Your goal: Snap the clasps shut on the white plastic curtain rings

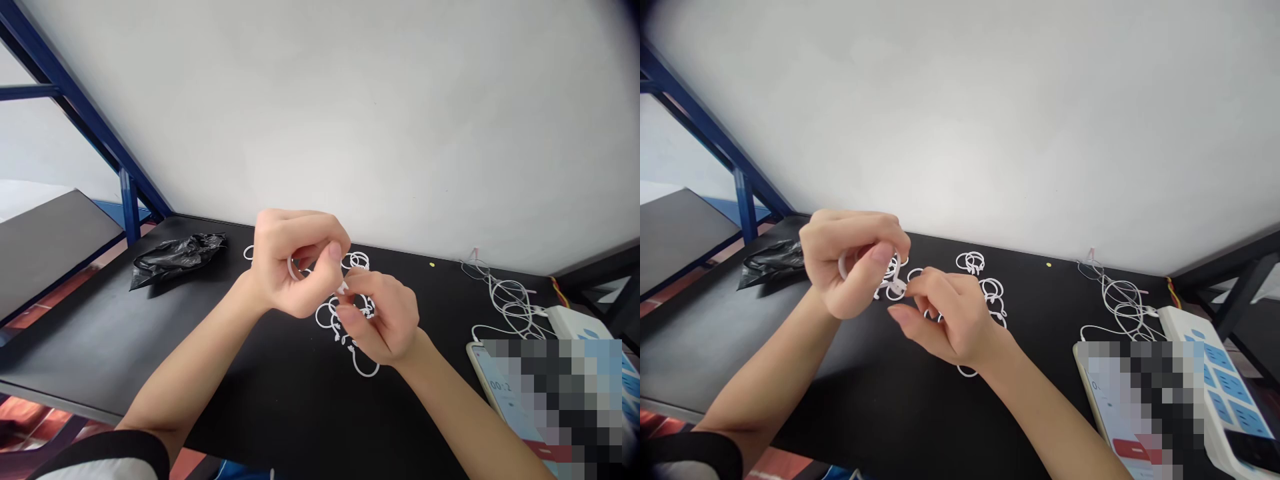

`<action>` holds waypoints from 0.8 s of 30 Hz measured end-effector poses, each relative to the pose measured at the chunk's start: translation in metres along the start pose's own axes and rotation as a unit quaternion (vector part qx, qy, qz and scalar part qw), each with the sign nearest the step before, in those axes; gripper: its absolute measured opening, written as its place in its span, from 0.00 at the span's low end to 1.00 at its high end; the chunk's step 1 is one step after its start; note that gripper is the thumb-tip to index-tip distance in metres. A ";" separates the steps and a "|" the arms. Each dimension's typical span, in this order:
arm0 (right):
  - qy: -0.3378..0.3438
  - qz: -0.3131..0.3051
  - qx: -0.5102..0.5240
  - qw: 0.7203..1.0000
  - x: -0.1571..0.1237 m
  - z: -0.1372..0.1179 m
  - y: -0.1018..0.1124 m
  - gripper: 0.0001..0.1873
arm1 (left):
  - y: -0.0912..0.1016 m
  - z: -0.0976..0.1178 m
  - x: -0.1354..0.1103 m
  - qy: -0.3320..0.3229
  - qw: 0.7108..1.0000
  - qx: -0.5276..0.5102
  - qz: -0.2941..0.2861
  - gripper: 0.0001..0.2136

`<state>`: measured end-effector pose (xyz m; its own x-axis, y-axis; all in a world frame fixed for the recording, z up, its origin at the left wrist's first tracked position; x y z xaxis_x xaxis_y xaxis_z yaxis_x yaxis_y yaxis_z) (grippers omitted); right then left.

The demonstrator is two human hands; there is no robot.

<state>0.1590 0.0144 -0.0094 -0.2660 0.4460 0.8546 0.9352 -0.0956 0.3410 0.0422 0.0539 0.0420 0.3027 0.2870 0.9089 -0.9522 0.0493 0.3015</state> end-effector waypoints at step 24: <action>0.064 0.109 -0.127 0.984 -0.002 -0.008 0.006 0.09 | -0.004 -0.002 -0.004 0.021 0.999 0.001 0.042 0.06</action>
<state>0.1636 0.0057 -0.0054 -0.1082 0.2765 0.9549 0.8886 -0.4037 0.2176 0.0447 0.0547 0.0366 0.2205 0.3293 0.9181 -0.9739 0.0218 0.2261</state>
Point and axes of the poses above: each hand's wrist, its own x-axis towards the middle knuckle, its own y-axis out of the back of the hand, z = x × y, the point moved 5 cm from there along x, towards the middle knuckle, and after that the axes turned 1 degree about -y, right-handed, at the moved point
